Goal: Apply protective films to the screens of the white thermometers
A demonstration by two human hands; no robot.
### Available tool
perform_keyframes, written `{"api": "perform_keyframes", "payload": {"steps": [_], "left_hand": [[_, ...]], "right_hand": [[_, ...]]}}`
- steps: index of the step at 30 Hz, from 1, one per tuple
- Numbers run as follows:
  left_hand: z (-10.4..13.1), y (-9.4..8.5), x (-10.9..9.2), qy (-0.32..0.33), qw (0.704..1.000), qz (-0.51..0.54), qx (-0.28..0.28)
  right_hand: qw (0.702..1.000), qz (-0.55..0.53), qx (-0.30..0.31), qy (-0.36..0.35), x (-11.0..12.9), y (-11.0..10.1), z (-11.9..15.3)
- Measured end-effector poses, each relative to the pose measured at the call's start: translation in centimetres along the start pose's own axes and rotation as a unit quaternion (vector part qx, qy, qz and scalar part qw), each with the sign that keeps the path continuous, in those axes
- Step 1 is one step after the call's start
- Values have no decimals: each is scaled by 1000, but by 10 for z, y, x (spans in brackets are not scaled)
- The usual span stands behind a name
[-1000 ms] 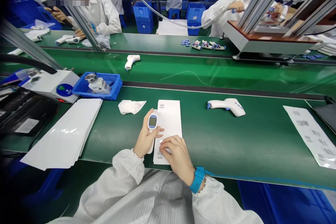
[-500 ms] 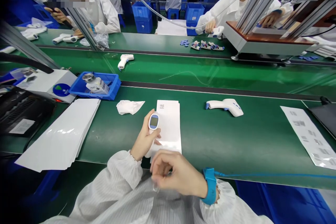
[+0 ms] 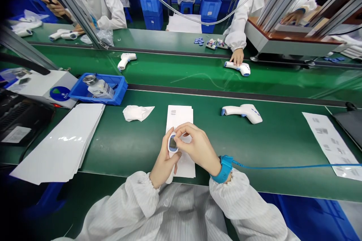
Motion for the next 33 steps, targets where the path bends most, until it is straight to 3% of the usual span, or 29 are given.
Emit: {"api": "perform_keyframes", "payload": {"steps": [21,33], "left_hand": [[2,2,-2,-4,1000,-16,10],[4,3,0,-22,997,56,37]], "right_hand": [[1000,-8,-12,-7,-2,-1,-3],[1000,-17,-14,-7,-3,-1,-4]]}}
Point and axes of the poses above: each hand's wrist, its own z-axis away from the middle knuckle, its own y-axis out of the palm, x = y × z, the point moved 9 cm from there along -z, towards the middle knuckle, and after that the axes turned 1 degree about z, right-handed, at the moved point
